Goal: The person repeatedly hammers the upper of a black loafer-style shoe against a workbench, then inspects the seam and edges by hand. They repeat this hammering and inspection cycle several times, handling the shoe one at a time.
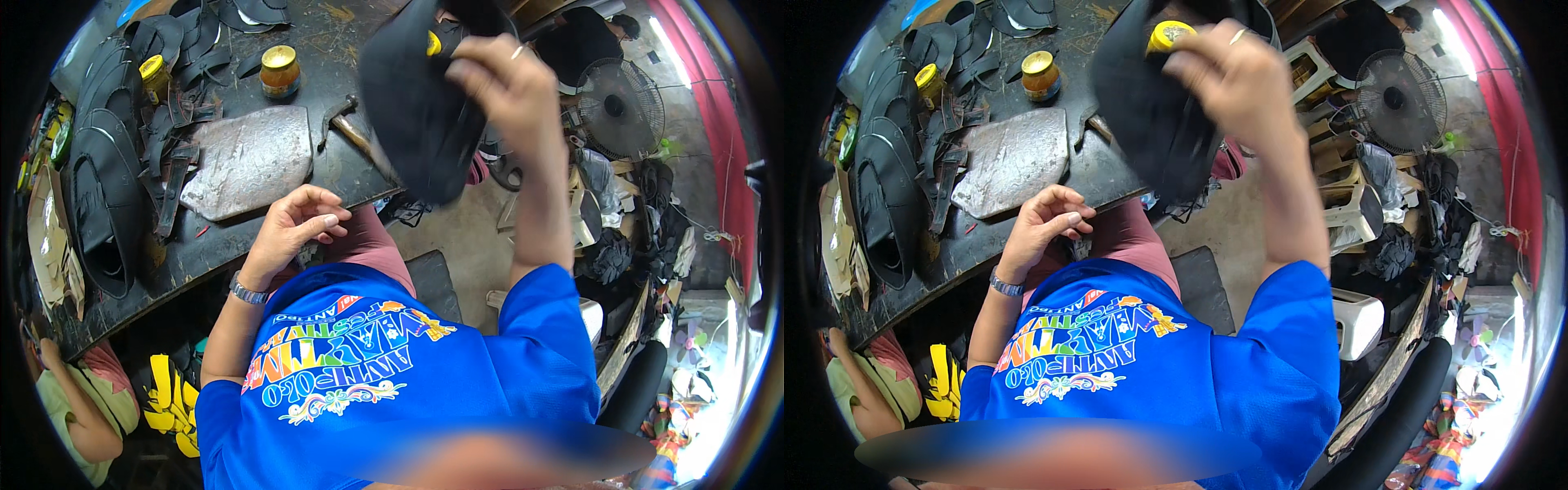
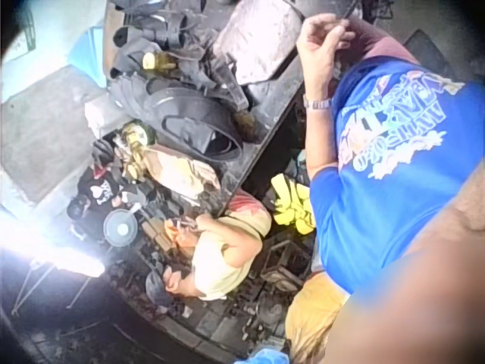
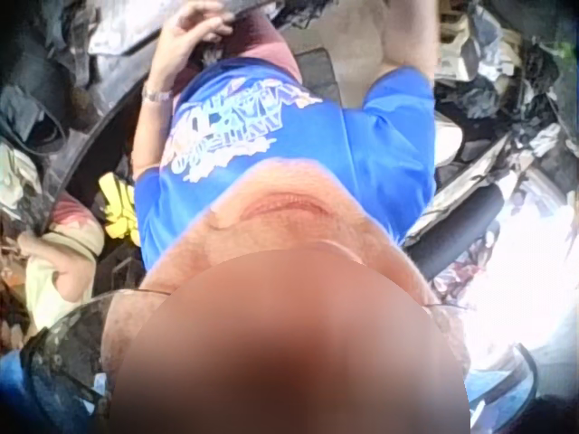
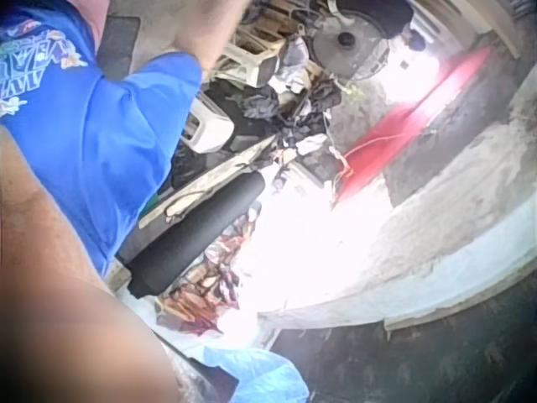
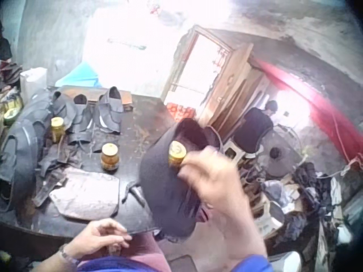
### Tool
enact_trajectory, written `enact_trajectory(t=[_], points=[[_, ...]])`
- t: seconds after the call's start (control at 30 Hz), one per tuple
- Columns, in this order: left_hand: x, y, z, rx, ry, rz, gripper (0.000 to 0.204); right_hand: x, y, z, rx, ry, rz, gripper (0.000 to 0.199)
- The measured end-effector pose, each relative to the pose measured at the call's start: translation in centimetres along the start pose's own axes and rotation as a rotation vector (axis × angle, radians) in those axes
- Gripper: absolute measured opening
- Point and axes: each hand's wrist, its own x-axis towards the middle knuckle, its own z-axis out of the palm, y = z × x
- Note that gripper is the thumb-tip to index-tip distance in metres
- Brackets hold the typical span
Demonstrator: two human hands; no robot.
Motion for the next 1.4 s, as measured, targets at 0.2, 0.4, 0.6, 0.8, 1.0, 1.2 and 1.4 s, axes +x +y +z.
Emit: enact_trajectory(t=[0.2, 0.4, 0.6, 0.8, 1.0, 1.2, 1.4], points=[[0.2, -2.3, -0.2, -0.007, 0.003, -0.065, 0.02, 7.7, 13.2, -0.9, -0.302, -0.227, 0.208, 0.044], [-0.6, -2.9, -1.0, 0.049, 0.081, -0.082, 0.018, 5.7, 19.4, 3.8, -0.581, -0.437, 0.336, 0.033], [-1.5, -2.5, -2.1, 0.031, 0.137, -0.021, 0.016, 5.5, 18.4, 3.0, -0.554, -0.436, 0.317, 0.034], [-2.0, -1.4, -4.2, 0.326, 0.587, 0.392, 0.01, 9.2, 12.4, 5.1, -0.084, -0.181, 0.237, 0.027], [-1.7, -1.7, -5.2, 0.916, 0.758, 0.614, 0.015, 16.7, 9.8, 18.1, 0.3, -0.441, 0.102, 0.032], [-2.1, -1.4, -5.4, 0.899, 0.72, 0.567, 0.013, 25.2, 12.0, 32.9, 0.401, -0.295, 0.203, 0.046], [-1.9, -0.7, -5.6, 0.856, 0.694, 0.534, 0.019, 31.8, 12.2, 42.4, 0.156, -0.07, 0.047, 0.091]])
